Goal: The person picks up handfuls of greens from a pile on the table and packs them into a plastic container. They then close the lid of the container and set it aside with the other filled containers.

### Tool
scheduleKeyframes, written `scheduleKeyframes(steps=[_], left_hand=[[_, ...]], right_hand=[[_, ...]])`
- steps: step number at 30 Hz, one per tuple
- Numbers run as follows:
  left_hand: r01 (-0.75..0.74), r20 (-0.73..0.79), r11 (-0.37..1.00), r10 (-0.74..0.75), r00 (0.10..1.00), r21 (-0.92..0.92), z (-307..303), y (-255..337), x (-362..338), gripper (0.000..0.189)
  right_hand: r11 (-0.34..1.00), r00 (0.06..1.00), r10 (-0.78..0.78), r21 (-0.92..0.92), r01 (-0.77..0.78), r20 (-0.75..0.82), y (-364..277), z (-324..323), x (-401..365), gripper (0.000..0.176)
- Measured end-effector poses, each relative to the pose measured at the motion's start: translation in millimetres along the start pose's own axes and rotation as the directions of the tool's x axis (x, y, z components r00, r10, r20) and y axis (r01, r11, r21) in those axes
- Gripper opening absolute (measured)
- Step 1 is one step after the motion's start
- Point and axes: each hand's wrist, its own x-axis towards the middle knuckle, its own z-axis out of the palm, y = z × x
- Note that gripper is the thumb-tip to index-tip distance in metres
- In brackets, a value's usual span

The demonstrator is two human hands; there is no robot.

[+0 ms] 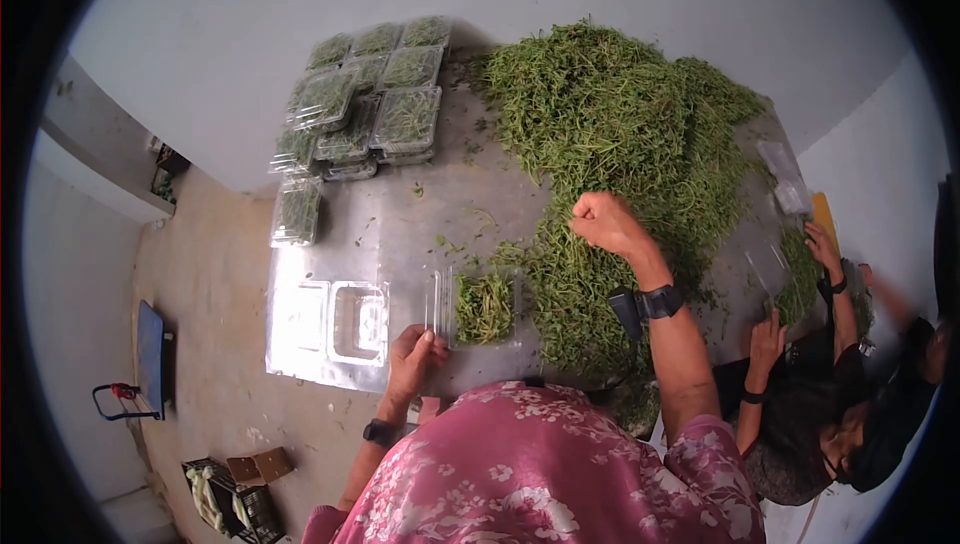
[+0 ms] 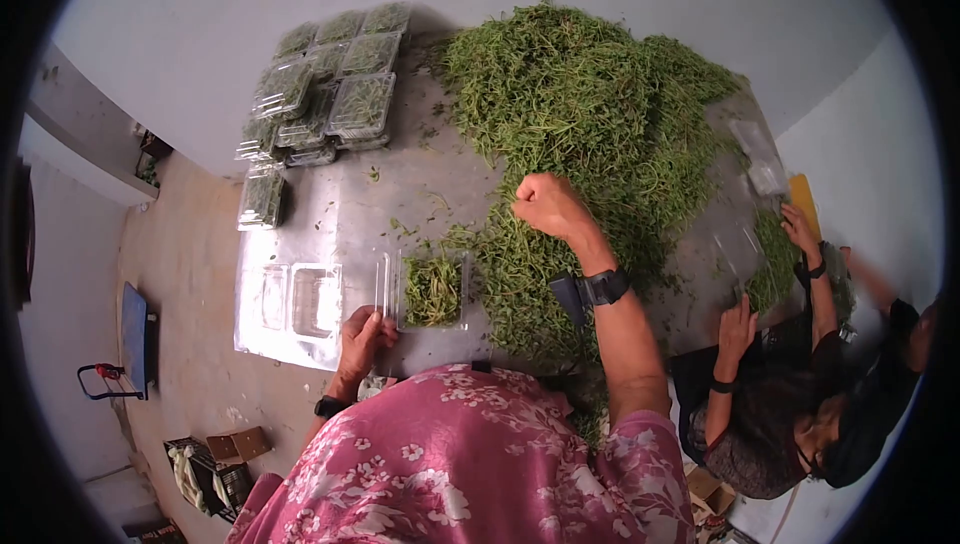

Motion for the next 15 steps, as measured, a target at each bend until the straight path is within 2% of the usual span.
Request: scheduleKeyframes(steps=[3, 7, 8, 10, 12, 14, 15], left_hand=[[-0.008, 0.007, 1.0, 0.008, 1.0, 0.01, -2, -2, 0, 0.031], [-0.002, 0.0, 1.0, 0.002, 1.0, 0.017, 1, 2, -1, 0.032], [0.005, -0.001, 1.0, -0.005, 1.0, 0.013, 1, 3, -2, 0.033], [0.005, 0.001, 1.0, -0.005, 1.0, 0.027, -1, 0, 0, 0.034], [-0.001, 0.001, 1.0, 0.001, 1.0, 0.02, -1, -1, 0, 0.034], [-0.017, 0.005, 1.0, 0.016, 1.0, 0.017, -1, -3, 0, 0.034], [-0.023, 0.009, 1.0, 0.023, 1.0, 0.016, -1, -3, 0, 0.034]], right_hand=[[0.957, 0.995, 0.007, 0.289, -0.034, 0.095, -27, 10, -11, 0.011], [0.814, 0.977, 0.034, 0.561, -0.15, 0.211, -64, 39, -30, 0.011], [0.79, 0.98, 0.033, 0.596, -0.145, 0.195, -66, 52, -33, 0.012], [0.738, 0.986, 0.035, 0.66, -0.136, 0.163, -67, 78, -40, 0.013], [0.712, 0.977, 0.073, 0.675, -0.191, 0.2, -69, 102, -52, 0.014], [0.754, 0.941, 0.098, 0.593, -0.283, 0.325, -64, 119, -60, 0.016], [0.822, 0.928, 0.091, 0.498, -0.275, 0.361, -64, 121, -63, 0.018]])
